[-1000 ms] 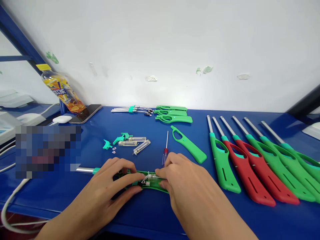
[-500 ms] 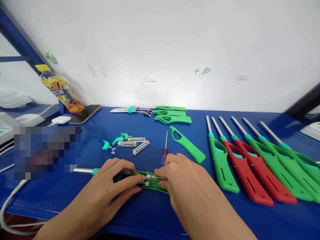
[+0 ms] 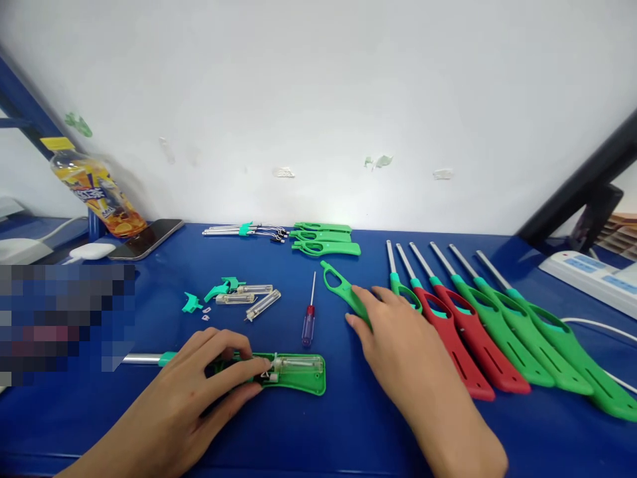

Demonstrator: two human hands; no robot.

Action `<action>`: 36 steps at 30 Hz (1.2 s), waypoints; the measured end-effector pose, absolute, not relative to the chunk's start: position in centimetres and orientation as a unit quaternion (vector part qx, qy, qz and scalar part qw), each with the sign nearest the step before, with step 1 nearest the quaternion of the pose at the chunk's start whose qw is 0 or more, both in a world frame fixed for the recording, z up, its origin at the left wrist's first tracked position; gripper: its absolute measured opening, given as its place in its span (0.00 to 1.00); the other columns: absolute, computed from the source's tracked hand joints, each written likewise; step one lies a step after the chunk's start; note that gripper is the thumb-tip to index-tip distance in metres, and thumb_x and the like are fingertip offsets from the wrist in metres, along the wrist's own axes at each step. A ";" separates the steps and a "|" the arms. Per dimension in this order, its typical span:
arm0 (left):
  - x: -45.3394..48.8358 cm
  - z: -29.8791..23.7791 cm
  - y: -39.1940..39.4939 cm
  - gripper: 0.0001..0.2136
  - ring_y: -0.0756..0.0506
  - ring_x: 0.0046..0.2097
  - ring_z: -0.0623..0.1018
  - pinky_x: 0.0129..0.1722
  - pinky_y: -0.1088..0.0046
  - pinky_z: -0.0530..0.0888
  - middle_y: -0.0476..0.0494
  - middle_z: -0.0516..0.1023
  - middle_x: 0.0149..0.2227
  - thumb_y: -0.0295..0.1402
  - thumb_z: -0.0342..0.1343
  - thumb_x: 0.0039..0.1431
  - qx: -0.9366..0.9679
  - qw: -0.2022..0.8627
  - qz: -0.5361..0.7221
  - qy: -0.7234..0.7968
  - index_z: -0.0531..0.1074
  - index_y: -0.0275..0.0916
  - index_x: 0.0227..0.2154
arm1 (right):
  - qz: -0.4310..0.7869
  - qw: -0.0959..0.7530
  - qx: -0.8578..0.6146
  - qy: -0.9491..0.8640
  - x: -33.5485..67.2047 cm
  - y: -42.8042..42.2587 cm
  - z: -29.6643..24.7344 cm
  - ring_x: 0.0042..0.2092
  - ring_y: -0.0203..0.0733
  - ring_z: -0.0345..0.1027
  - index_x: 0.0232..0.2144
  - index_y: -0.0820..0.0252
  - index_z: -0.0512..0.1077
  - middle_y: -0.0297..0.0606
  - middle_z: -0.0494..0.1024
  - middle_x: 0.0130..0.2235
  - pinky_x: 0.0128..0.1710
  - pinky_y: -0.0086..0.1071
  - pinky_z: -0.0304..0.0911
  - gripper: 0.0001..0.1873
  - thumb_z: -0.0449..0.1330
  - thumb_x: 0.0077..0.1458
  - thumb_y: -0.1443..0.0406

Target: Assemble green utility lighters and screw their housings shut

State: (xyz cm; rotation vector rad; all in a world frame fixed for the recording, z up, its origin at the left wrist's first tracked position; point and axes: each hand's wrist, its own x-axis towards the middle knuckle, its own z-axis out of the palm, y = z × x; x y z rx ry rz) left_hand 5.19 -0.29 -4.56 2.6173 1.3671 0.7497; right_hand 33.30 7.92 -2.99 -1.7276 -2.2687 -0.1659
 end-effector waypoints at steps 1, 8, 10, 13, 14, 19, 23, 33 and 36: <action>5.2 -4.6 -0.3 0.11 0.40 0.44 0.72 0.44 0.61 0.70 0.43 0.72 0.48 0.26 0.52 0.75 0.858 0.046 0.245 0.449 0.74 0.47 0.52 | -0.056 0.137 -0.596 -0.789 33.3 8.0 -3.5 0.55 0.60 0.79 0.60 0.63 0.76 0.50 0.82 0.57 0.50 0.47 0.73 0.20 0.62 0.68 0.63; 5.2 -4.3 -0.5 0.12 0.40 0.45 0.73 0.47 0.59 0.70 0.44 0.72 0.48 0.26 0.54 0.75 0.857 0.044 0.234 0.456 0.73 0.48 0.54 | -0.065 0.124 -0.599 -0.788 32.2 7.8 -3.3 0.42 0.55 0.81 0.56 0.54 0.77 0.43 0.85 0.47 0.34 0.40 0.69 0.18 0.57 0.68 0.70; 5.2 -4.3 -0.6 0.13 0.40 0.45 0.73 0.47 0.58 0.70 0.45 0.73 0.48 0.27 0.54 0.75 0.856 0.046 0.234 0.458 0.72 0.50 0.56 | -0.064 0.121 -0.602 -0.786 32.2 7.8 -3.2 0.41 0.54 0.81 0.55 0.55 0.76 0.44 0.85 0.46 0.33 0.38 0.68 0.17 0.58 0.67 0.71; 5.2 -4.3 -0.6 0.16 0.39 0.46 0.75 0.50 0.55 0.71 0.45 0.73 0.49 0.28 0.54 0.75 0.852 0.046 0.234 0.467 0.68 0.52 0.61 | -0.060 0.116 -0.610 -0.781 32.2 8.1 -3.5 0.43 0.54 0.81 0.55 0.56 0.76 0.45 0.85 0.45 0.35 0.38 0.69 0.17 0.59 0.65 0.72; 5.2 -4.4 -0.6 0.18 0.39 0.47 0.75 0.51 0.53 0.72 0.45 0.74 0.50 0.29 0.54 0.75 0.849 0.046 0.232 0.472 0.66 0.52 0.63 | -0.060 0.114 -0.613 -0.779 32.2 8.1 -3.6 0.43 0.54 0.81 0.55 0.57 0.76 0.46 0.85 0.45 0.36 0.38 0.69 0.17 0.59 0.65 0.71; 5.2 -4.7 -0.9 0.23 0.37 0.51 0.77 0.56 0.48 0.73 0.44 0.75 0.52 0.33 0.55 0.75 0.834 0.044 0.238 0.496 0.59 0.54 0.68 | -0.069 0.101 -0.615 -0.779 32.1 8.1 -3.9 0.48 0.58 0.79 0.52 0.62 0.76 0.51 0.83 0.47 0.41 0.43 0.71 0.14 0.59 0.67 0.68; 5.3 -4.7 -1.0 0.24 0.37 0.51 0.79 0.56 0.48 0.75 0.44 0.76 0.53 0.35 0.55 0.75 0.825 0.039 0.250 0.506 0.58 0.54 0.69 | -0.087 0.087 -0.603 -0.789 31.8 7.9 -3.8 0.48 0.61 0.78 0.53 0.65 0.75 0.54 0.81 0.47 0.44 0.46 0.70 0.14 0.57 0.68 0.67; 5.2 -4.5 -1.2 0.26 0.37 0.52 0.80 0.55 0.48 0.76 0.43 0.76 0.53 0.35 0.56 0.75 0.823 0.038 0.256 0.506 0.56 0.53 0.70 | -0.103 0.081 -0.603 -0.787 31.9 7.6 -4.1 0.41 0.55 0.78 0.43 0.64 0.73 0.50 0.78 0.40 0.36 0.40 0.70 0.09 0.56 0.71 0.63; 5.3 -4.5 -1.1 0.26 0.37 0.52 0.79 0.55 0.49 0.77 0.44 0.76 0.53 0.34 0.56 0.74 0.819 0.042 0.263 0.508 0.56 0.54 0.69 | -0.105 0.087 -0.603 -0.786 31.9 7.6 -4.2 0.41 0.54 0.78 0.42 0.63 0.73 0.49 0.78 0.40 0.36 0.39 0.69 0.08 0.56 0.71 0.63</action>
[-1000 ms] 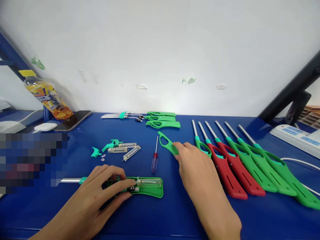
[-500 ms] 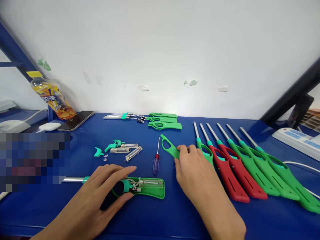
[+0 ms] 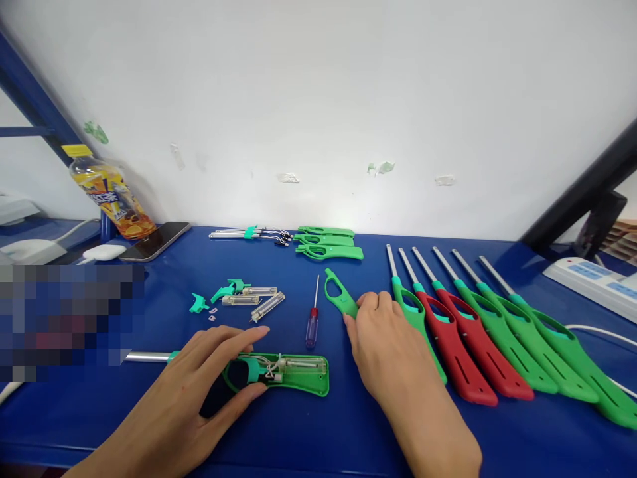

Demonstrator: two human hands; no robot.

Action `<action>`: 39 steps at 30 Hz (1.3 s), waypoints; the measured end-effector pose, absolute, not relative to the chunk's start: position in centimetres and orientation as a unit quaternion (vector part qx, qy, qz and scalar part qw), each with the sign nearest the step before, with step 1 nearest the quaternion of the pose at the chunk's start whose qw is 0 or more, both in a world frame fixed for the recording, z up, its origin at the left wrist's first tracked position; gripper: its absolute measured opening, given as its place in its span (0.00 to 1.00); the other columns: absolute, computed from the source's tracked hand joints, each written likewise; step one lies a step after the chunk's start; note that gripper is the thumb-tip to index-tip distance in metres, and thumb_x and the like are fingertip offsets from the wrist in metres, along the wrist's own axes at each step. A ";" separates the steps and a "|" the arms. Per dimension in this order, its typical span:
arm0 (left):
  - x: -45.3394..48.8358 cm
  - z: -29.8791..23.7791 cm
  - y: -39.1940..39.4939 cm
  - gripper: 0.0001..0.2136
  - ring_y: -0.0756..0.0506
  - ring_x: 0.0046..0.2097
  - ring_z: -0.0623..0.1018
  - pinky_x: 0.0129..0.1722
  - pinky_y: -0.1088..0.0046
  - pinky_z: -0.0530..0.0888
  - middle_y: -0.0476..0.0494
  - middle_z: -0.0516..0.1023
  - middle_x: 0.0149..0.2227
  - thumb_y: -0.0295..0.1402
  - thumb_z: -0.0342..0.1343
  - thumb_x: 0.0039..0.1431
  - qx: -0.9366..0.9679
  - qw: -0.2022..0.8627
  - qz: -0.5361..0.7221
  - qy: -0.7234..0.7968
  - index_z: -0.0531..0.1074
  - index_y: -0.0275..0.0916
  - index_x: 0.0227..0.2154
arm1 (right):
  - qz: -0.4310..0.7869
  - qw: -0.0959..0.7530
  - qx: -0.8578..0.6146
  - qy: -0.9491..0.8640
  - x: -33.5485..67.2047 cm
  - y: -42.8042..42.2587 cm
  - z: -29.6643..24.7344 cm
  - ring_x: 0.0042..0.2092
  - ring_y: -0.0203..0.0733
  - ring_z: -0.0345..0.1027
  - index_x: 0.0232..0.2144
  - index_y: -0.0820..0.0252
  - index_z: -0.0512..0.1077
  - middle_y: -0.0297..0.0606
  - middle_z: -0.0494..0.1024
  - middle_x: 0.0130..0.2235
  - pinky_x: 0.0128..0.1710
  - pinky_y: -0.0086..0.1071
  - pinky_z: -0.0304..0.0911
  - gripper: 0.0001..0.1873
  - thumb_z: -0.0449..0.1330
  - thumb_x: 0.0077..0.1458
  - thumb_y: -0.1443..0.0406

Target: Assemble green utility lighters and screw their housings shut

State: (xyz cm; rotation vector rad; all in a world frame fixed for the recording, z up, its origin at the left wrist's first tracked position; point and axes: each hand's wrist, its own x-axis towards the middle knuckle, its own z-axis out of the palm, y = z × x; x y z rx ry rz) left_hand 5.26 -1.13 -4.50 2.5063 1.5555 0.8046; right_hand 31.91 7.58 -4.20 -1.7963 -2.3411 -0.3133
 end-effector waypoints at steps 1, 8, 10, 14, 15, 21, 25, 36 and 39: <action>5.3 -4.5 -1.1 0.26 0.37 0.52 0.79 0.55 0.50 0.77 0.44 0.76 0.53 0.34 0.57 0.74 0.817 0.043 0.264 0.510 0.56 0.54 0.69 | -0.105 0.088 -0.602 -0.787 31.9 7.6 -4.2 0.41 0.54 0.78 0.42 0.63 0.73 0.49 0.78 0.40 0.36 0.39 0.70 0.08 0.56 0.71 0.64; 5.3 -4.7 -1.1 0.26 0.38 0.53 0.79 0.54 0.52 0.78 0.44 0.76 0.54 0.35 0.56 0.74 0.816 0.044 0.269 0.510 0.56 0.55 0.70 | -0.104 0.093 -0.611 -0.779 32.1 7.6 -4.3 0.43 0.56 0.78 0.42 0.62 0.74 0.48 0.79 0.40 0.37 0.40 0.70 0.06 0.58 0.69 0.65; 5.2 -4.7 -1.1 0.26 0.38 0.53 0.79 0.54 0.53 0.78 0.44 0.76 0.54 0.35 0.56 0.75 0.816 0.043 0.270 0.509 0.56 0.54 0.70 | -0.106 0.092 -0.614 -0.777 32.1 7.7 -4.3 0.43 0.56 0.78 0.42 0.62 0.74 0.48 0.79 0.40 0.38 0.40 0.71 0.06 0.59 0.69 0.65; 5.3 -4.5 -1.1 0.25 0.38 0.52 0.79 0.55 0.53 0.78 0.44 0.76 0.53 0.35 0.56 0.75 0.820 0.040 0.268 0.503 0.57 0.53 0.70 | -0.109 0.091 -0.619 -0.773 32.1 7.9 -4.3 0.45 0.58 0.78 0.48 0.64 0.75 0.50 0.80 0.44 0.40 0.43 0.70 0.13 0.62 0.69 0.60; 5.4 -4.4 -1.1 0.25 0.38 0.52 0.79 0.55 0.53 0.78 0.44 0.76 0.53 0.36 0.56 0.74 0.821 0.040 0.270 0.502 0.58 0.53 0.69 | -0.108 0.091 -0.620 -0.772 32.1 8.0 -4.2 0.45 0.57 0.78 0.49 0.63 0.76 0.50 0.80 0.45 0.39 0.42 0.70 0.14 0.62 0.68 0.59; 5.4 -4.4 -1.1 0.23 0.39 0.52 0.79 0.56 0.52 0.77 0.44 0.77 0.52 0.35 0.54 0.75 0.820 0.035 0.271 0.503 0.59 0.53 0.69 | -0.105 0.084 -0.628 -0.767 32.2 8.2 -3.6 0.42 0.51 0.80 0.43 0.56 0.79 0.42 0.82 0.43 0.29 0.35 0.64 0.06 0.62 0.69 0.63; 5.3 -4.5 -1.3 0.22 0.38 0.52 0.80 0.58 0.47 0.76 0.44 0.78 0.52 0.34 0.54 0.75 0.817 0.025 0.270 0.509 0.60 0.53 0.68 | -0.126 0.073 -0.633 -0.760 31.9 7.9 -3.0 0.38 0.50 0.80 0.40 0.55 0.80 0.40 0.83 0.40 0.24 0.34 0.55 0.05 0.64 0.67 0.63; 5.4 -4.3 -1.3 0.22 0.38 0.52 0.80 0.58 0.49 0.76 0.44 0.77 0.52 0.33 0.55 0.74 0.816 0.027 0.277 0.506 0.61 0.53 0.67 | -0.149 0.042 -0.610 -0.777 31.9 7.5 -2.5 0.35 0.49 0.81 0.44 0.55 0.81 0.43 0.83 0.40 0.24 0.35 0.55 0.15 0.57 0.65 0.75; 5.4 -4.3 -1.3 0.22 0.39 0.51 0.80 0.57 0.52 0.76 0.45 0.78 0.51 0.32 0.55 0.74 0.816 0.029 0.278 0.506 0.62 0.52 0.67 | -0.144 0.033 -0.620 -0.770 31.9 7.9 -2.5 0.36 0.51 0.82 0.45 0.55 0.81 0.43 0.84 0.42 0.23 0.35 0.54 0.17 0.57 0.63 0.76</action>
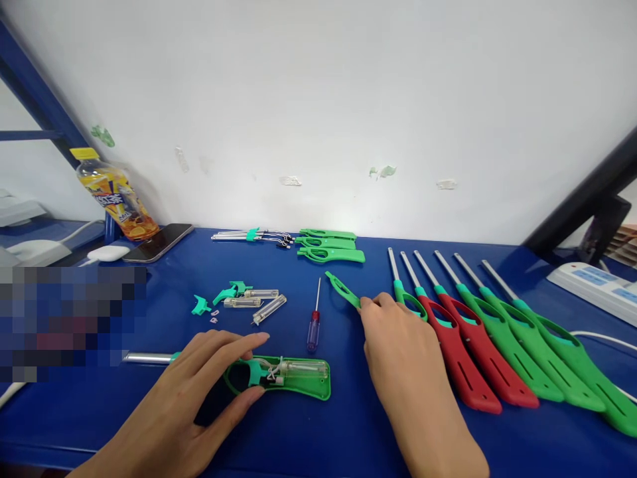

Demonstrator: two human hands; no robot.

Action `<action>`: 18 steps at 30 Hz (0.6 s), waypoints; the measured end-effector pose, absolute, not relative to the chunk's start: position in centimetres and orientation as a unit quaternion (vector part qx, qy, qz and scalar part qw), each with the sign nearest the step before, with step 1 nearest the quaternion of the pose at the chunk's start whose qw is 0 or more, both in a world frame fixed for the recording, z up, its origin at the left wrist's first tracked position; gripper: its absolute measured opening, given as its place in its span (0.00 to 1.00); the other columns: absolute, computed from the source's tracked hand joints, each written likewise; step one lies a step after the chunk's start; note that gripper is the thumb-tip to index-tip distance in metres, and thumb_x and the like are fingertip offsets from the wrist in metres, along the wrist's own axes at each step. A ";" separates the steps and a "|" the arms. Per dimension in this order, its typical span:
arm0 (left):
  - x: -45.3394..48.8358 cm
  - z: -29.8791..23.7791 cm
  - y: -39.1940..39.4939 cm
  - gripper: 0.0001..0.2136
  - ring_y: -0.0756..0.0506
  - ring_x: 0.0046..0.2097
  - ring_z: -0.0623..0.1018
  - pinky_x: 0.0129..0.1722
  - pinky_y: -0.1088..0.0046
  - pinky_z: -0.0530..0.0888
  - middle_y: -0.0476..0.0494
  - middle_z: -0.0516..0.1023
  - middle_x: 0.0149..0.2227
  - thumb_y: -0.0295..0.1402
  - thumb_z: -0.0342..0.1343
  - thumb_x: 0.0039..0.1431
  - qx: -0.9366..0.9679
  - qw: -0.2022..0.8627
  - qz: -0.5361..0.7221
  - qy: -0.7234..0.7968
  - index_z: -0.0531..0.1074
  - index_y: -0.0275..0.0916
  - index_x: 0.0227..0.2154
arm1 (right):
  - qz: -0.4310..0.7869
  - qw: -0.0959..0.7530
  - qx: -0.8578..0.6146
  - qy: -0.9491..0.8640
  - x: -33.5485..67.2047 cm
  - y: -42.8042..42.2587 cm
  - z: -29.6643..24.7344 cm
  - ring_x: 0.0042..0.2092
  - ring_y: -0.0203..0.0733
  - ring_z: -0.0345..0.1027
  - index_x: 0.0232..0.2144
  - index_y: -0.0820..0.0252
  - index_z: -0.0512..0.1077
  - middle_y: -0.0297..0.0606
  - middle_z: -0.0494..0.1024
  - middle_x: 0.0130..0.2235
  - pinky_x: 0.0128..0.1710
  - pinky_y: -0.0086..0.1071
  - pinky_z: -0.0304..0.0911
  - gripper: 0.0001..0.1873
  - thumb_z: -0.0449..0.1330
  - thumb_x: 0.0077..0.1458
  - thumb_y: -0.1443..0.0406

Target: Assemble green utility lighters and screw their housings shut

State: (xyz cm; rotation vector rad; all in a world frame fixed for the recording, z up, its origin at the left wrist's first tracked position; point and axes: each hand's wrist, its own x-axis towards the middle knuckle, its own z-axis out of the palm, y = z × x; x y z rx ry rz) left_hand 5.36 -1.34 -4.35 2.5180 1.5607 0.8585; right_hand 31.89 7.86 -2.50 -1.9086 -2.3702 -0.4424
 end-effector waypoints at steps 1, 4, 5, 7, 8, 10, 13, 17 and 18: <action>5.3 -4.4 -1.4 0.22 0.39 0.51 0.80 0.58 0.52 0.76 0.45 0.78 0.51 0.32 0.55 0.74 0.815 0.026 0.281 0.506 0.62 0.52 0.67 | -0.142 0.031 -0.623 -0.768 31.8 8.0 -2.5 0.36 0.51 0.82 0.45 0.56 0.81 0.43 0.84 0.41 0.23 0.35 0.54 0.17 0.57 0.63 0.76; 5.3 -4.4 -1.3 0.22 0.39 0.50 0.79 0.56 0.54 0.76 0.45 0.78 0.50 0.32 0.55 0.74 0.808 0.017 0.299 0.507 0.63 0.52 0.66 | -0.138 0.034 -0.633 -0.761 31.6 8.1 -2.6 0.36 0.51 0.83 0.42 0.58 0.81 0.44 0.85 0.40 0.22 0.35 0.54 0.15 0.56 0.64 0.76; 5.3 -4.4 -1.3 0.21 0.40 0.50 0.79 0.56 0.55 0.76 0.45 0.78 0.50 0.32 0.55 0.74 0.806 0.014 0.307 0.506 0.63 0.51 0.66 | -0.136 0.040 -0.638 -0.757 31.7 8.2 -2.5 0.35 0.52 0.83 0.41 0.57 0.81 0.44 0.85 0.40 0.22 0.35 0.55 0.15 0.56 0.64 0.75; 5.3 -4.3 -1.3 0.21 0.40 0.50 0.79 0.55 0.56 0.76 0.45 0.78 0.49 0.32 0.54 0.74 0.802 0.016 0.317 0.507 0.63 0.51 0.66 | -0.132 0.054 -0.647 -0.749 32.2 8.1 -2.3 0.36 0.54 0.83 0.42 0.55 0.81 0.43 0.86 0.40 0.23 0.36 0.57 0.15 0.55 0.67 0.72; 5.3 -4.3 -1.2 0.20 0.41 0.49 0.79 0.55 0.57 0.75 0.46 0.78 0.49 0.31 0.54 0.74 0.798 0.019 0.320 0.510 0.64 0.51 0.65 | -0.132 0.070 -0.653 -0.742 32.7 8.0 -2.1 0.35 0.55 0.83 0.43 0.54 0.82 0.42 0.87 0.39 0.23 0.37 0.59 0.14 0.55 0.68 0.69; 5.3 -4.2 -1.2 0.19 0.41 0.49 0.79 0.56 0.56 0.74 0.47 0.78 0.48 0.31 0.53 0.74 0.787 0.026 0.328 0.522 0.64 0.51 0.64 | -0.134 0.115 -0.663 -0.728 33.9 7.5 -1.4 0.35 0.57 0.83 0.46 0.51 0.82 0.40 0.88 0.38 0.27 0.40 0.65 0.15 0.54 0.71 0.62; 5.2 -4.1 -1.1 0.17 0.42 0.49 0.78 0.58 0.55 0.72 0.47 0.78 0.47 0.30 0.52 0.74 0.764 0.030 0.351 0.540 0.65 0.50 0.62 | -0.087 0.256 -0.645 -0.715 35.3 6.3 -0.3 0.29 0.55 0.81 0.43 0.48 0.83 0.36 0.87 0.31 0.27 0.41 0.68 0.16 0.57 0.68 0.53; 4.9 -3.9 -1.1 0.20 0.43 0.53 0.76 0.56 0.62 0.74 0.47 0.77 0.50 0.31 0.50 0.75 0.743 0.023 0.372 0.556 0.63 0.50 0.66 | 0.106 0.276 -0.530 -0.795 34.5 4.7 0.6 0.35 0.48 0.83 0.43 0.48 0.83 0.34 0.88 0.39 0.28 0.33 0.73 0.18 0.55 0.70 0.51; 4.9 -3.9 -1.1 0.22 0.43 0.54 0.76 0.57 0.63 0.73 0.47 0.77 0.51 0.31 0.50 0.75 0.741 0.021 0.375 0.556 0.61 0.50 0.68 | 0.126 0.257 -0.505 -0.814 33.9 4.5 0.6 0.39 0.48 0.84 0.43 0.47 0.83 0.33 0.88 0.42 0.30 0.31 0.73 0.17 0.55 0.71 0.53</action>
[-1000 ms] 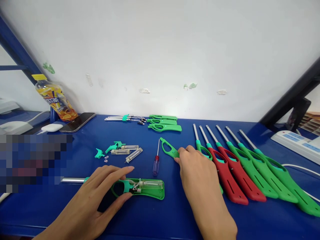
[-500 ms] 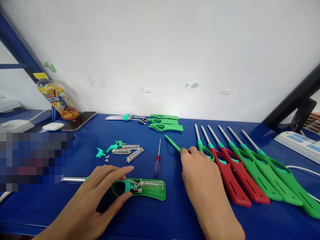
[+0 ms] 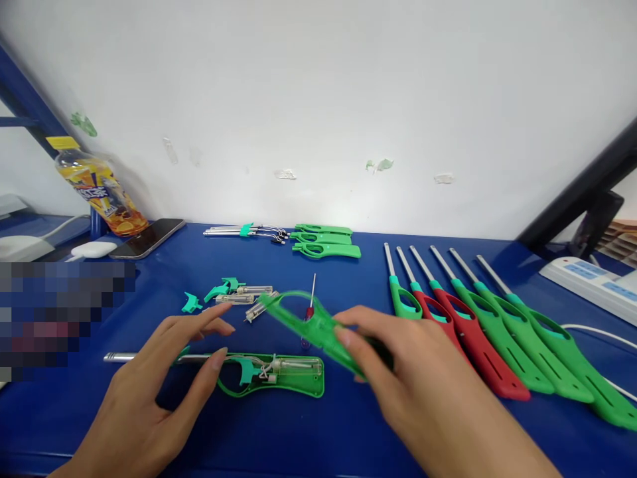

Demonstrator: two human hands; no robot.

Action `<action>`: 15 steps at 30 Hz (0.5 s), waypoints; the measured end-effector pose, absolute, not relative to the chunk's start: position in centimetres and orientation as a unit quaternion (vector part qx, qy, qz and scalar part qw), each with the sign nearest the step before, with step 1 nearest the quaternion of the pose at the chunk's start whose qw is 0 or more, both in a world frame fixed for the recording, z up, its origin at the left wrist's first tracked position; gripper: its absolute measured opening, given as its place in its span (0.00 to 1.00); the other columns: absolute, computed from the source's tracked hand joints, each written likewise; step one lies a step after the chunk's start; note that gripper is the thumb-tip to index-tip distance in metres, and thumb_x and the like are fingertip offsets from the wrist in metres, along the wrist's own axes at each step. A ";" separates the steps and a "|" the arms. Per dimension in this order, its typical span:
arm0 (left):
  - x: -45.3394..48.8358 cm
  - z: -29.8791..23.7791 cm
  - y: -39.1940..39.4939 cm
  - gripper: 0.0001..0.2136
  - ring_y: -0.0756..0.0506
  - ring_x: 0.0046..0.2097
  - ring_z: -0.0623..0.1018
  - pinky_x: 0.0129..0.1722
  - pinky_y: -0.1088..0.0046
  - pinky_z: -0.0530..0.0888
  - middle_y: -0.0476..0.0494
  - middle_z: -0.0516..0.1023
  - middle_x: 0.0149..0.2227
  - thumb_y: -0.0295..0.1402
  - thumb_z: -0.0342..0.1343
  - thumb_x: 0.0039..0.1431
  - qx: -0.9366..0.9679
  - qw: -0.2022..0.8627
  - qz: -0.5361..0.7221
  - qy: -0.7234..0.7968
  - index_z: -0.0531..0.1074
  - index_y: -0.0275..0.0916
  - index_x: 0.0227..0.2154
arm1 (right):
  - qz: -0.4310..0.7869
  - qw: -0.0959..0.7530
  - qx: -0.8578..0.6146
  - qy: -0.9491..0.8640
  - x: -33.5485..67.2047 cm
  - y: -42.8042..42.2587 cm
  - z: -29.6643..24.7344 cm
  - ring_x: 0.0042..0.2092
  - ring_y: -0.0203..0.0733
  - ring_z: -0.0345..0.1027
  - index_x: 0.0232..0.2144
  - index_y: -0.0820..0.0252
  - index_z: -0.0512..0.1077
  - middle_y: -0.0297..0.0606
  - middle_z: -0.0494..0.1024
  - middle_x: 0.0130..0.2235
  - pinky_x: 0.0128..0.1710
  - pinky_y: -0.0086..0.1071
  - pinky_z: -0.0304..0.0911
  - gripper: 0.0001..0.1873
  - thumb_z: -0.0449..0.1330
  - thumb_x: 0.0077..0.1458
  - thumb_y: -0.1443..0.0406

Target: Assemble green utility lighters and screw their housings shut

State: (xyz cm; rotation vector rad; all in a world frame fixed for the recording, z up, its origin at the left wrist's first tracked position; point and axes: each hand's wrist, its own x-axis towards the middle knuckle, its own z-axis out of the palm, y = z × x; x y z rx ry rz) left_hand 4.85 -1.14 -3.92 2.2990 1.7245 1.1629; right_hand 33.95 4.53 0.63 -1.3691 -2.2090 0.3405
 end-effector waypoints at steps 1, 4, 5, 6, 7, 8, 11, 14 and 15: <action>4.8 -3.9 -1.1 0.23 0.43 0.55 0.75 0.58 0.64 0.73 0.47 0.77 0.52 0.31 0.50 0.75 0.742 0.020 0.377 0.554 0.60 0.49 0.70 | 0.134 0.241 -0.488 -0.828 33.3 4.4 0.6 0.42 0.48 0.84 0.44 0.45 0.83 0.32 0.88 0.44 0.29 0.30 0.73 0.16 0.54 0.72 0.55; 4.7 -3.9 -1.0 0.23 0.45 0.55 0.75 0.58 0.68 0.73 0.48 0.78 0.52 0.30 0.52 0.75 0.755 0.017 0.388 0.528 0.62 0.49 0.69 | 0.138 0.213 -0.462 -0.850 31.7 4.3 0.6 0.40 0.47 0.84 0.43 0.43 0.82 0.30 0.88 0.42 0.33 0.31 0.73 0.14 0.56 0.72 0.59; 4.7 -3.9 -0.9 0.20 0.46 0.54 0.76 0.56 0.70 0.73 0.50 0.79 0.51 0.29 0.54 0.75 0.760 0.012 0.394 0.516 0.67 0.50 0.66 | 0.144 0.206 -0.458 -0.852 31.4 4.3 0.6 0.40 0.46 0.84 0.43 0.43 0.82 0.30 0.88 0.40 0.35 0.31 0.74 0.13 0.56 0.71 0.60; 4.7 -3.9 -0.8 0.17 0.47 0.51 0.77 0.54 0.73 0.74 0.51 0.80 0.49 0.29 0.55 0.74 0.764 0.009 0.401 0.505 0.71 0.51 0.61 | 0.156 0.198 -0.455 -0.854 31.1 4.2 0.7 0.39 0.46 0.84 0.43 0.42 0.82 0.29 0.87 0.40 0.36 0.32 0.74 0.12 0.57 0.71 0.61; 4.7 -3.8 -0.7 0.14 0.49 0.49 0.78 0.51 0.75 0.75 0.52 0.80 0.47 0.28 0.56 0.74 0.764 0.007 0.411 0.497 0.75 0.51 0.57 | 0.176 0.190 -0.451 -0.854 30.9 4.2 0.8 0.38 0.44 0.83 0.43 0.42 0.81 0.28 0.87 0.39 0.37 0.31 0.74 0.12 0.57 0.71 0.61; 4.7 -3.8 -0.6 0.12 0.50 0.46 0.79 0.49 0.78 0.75 0.53 0.80 0.46 0.28 0.57 0.73 0.761 0.011 0.420 0.494 0.78 0.50 0.53 | 0.202 0.181 -0.448 -0.852 30.8 4.1 1.0 0.36 0.43 0.83 0.43 0.42 0.81 0.26 0.87 0.37 0.36 0.30 0.73 0.12 0.56 0.72 0.61; 4.8 -3.4 -0.4 0.09 0.52 0.40 0.81 0.41 0.81 0.76 0.54 0.81 0.41 0.28 0.58 0.72 0.744 0.059 0.441 0.499 0.81 0.47 0.46 | 0.293 0.158 -0.456 -0.825 30.7 3.9 1.6 0.27 0.38 0.79 0.46 0.44 0.79 0.25 0.83 0.27 0.31 0.27 0.70 0.13 0.54 0.73 0.57; 4.9 -3.0 -0.4 0.08 0.52 0.37 0.81 0.38 0.81 0.76 0.54 0.81 0.36 0.28 0.57 0.72 0.729 0.103 0.440 0.514 0.80 0.46 0.39 | 0.385 0.134 -0.486 -0.773 30.6 3.9 2.1 0.19 0.37 0.73 0.48 0.47 0.79 0.25 0.77 0.18 0.22 0.26 0.65 0.19 0.53 0.71 0.48; 5.0 -2.9 -0.4 0.09 0.52 0.36 0.81 0.38 0.81 0.76 0.54 0.81 0.36 0.28 0.56 0.72 0.723 0.107 0.440 0.521 0.79 0.46 0.38 | 0.411 0.129 -0.493 -0.756 30.5 3.9 2.2 0.18 0.38 0.71 0.47 0.48 0.79 0.26 0.75 0.17 0.19 0.26 0.63 0.21 0.53 0.70 0.45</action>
